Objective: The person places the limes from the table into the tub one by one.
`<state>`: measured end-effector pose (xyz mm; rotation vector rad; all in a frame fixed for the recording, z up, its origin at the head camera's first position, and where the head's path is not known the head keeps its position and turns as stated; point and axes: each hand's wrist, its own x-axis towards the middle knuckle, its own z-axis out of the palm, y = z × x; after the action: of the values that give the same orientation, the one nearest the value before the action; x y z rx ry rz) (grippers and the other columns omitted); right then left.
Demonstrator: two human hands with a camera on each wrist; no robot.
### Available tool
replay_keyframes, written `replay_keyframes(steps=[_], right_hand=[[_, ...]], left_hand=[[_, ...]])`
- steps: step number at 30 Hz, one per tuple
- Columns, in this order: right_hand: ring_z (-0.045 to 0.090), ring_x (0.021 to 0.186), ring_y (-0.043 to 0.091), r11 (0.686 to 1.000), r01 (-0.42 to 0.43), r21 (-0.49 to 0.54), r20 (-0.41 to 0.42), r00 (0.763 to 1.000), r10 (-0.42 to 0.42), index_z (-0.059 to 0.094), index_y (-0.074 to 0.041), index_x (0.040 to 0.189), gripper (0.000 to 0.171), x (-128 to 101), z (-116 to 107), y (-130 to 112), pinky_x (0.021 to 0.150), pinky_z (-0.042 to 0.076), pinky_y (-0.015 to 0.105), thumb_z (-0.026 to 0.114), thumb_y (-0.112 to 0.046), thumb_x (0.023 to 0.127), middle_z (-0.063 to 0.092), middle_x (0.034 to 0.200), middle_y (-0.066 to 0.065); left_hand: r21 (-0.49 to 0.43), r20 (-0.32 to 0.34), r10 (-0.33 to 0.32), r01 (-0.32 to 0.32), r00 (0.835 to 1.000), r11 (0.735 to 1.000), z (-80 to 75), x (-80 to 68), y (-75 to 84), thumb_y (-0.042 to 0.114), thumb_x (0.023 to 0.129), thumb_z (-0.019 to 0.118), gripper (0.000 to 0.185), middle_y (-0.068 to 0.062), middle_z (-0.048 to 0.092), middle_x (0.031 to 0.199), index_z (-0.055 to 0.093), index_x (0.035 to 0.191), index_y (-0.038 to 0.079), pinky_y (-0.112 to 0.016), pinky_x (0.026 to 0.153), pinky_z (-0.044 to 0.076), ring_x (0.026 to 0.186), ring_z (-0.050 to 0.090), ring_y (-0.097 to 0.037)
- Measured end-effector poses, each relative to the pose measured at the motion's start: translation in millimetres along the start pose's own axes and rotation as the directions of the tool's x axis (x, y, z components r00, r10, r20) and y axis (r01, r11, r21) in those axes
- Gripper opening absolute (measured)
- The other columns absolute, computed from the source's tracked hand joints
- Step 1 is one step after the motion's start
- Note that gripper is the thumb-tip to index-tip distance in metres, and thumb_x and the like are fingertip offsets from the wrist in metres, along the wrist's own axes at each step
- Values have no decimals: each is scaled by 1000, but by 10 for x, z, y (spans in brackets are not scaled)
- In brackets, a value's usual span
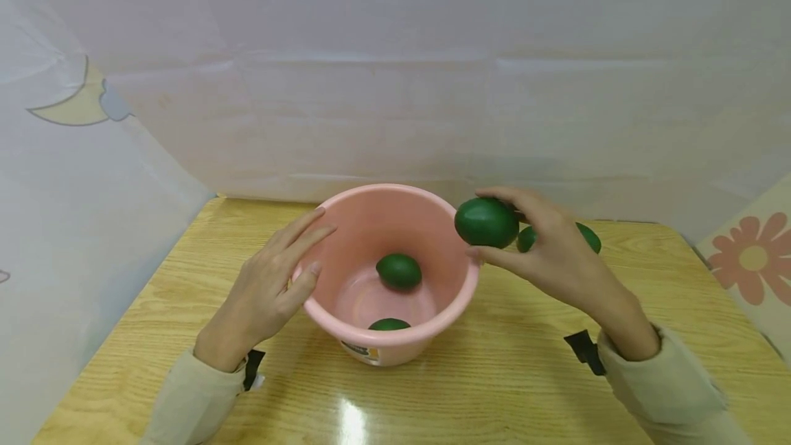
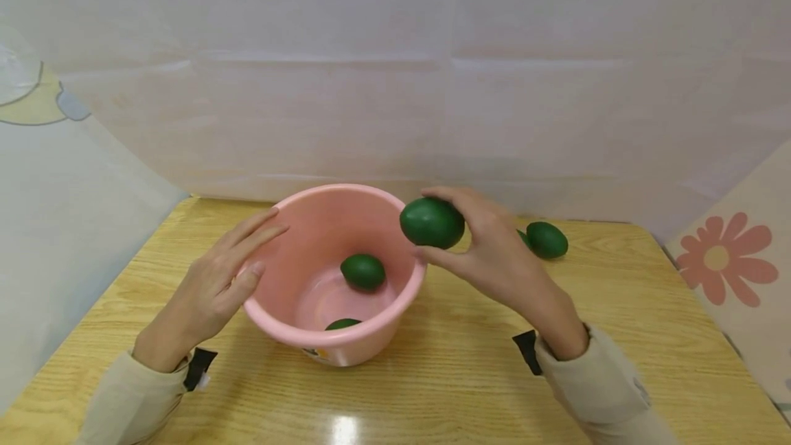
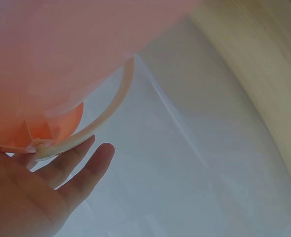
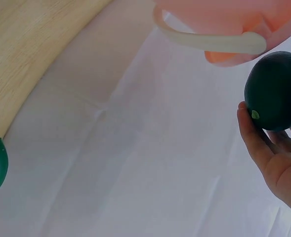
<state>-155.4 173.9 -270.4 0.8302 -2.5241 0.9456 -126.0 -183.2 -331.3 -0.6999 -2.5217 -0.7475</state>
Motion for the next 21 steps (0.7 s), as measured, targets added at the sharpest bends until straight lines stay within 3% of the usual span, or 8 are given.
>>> replay_keyframes(steps=[7,15,21], right_hand=[[62,105,10,987,154,40,-4,988,-154,61,-11,131,67,71,84,-52,86,46,13,88,-11,70,67,122,2],[62,109,12,979,180,95,50,981,-185,60,-12,130,62,138,160,-128,91,47,18,86,-12,74,66,123,1],[60,110,12,984,145,102,111,981,-156,59,-12,132,61,185,224,-178,88,51,25,85,-16,77,64,126,1]], left_hand=[[2,-1,3,-3,1000,1000,5,1,4,24,95,49,51,-1,38,159,51,145,17,-61,94,49,142,42,-29],[6,4,-1,1,1000,1000,-4,0,13,24,95,48,51,-1,38,159,51,146,17,-61,95,48,142,42,-29],[8,0,-3,3,1000,1000,-5,0,14,22,94,48,52,-2,38,159,50,146,18,-60,94,49,142,43,-29]])
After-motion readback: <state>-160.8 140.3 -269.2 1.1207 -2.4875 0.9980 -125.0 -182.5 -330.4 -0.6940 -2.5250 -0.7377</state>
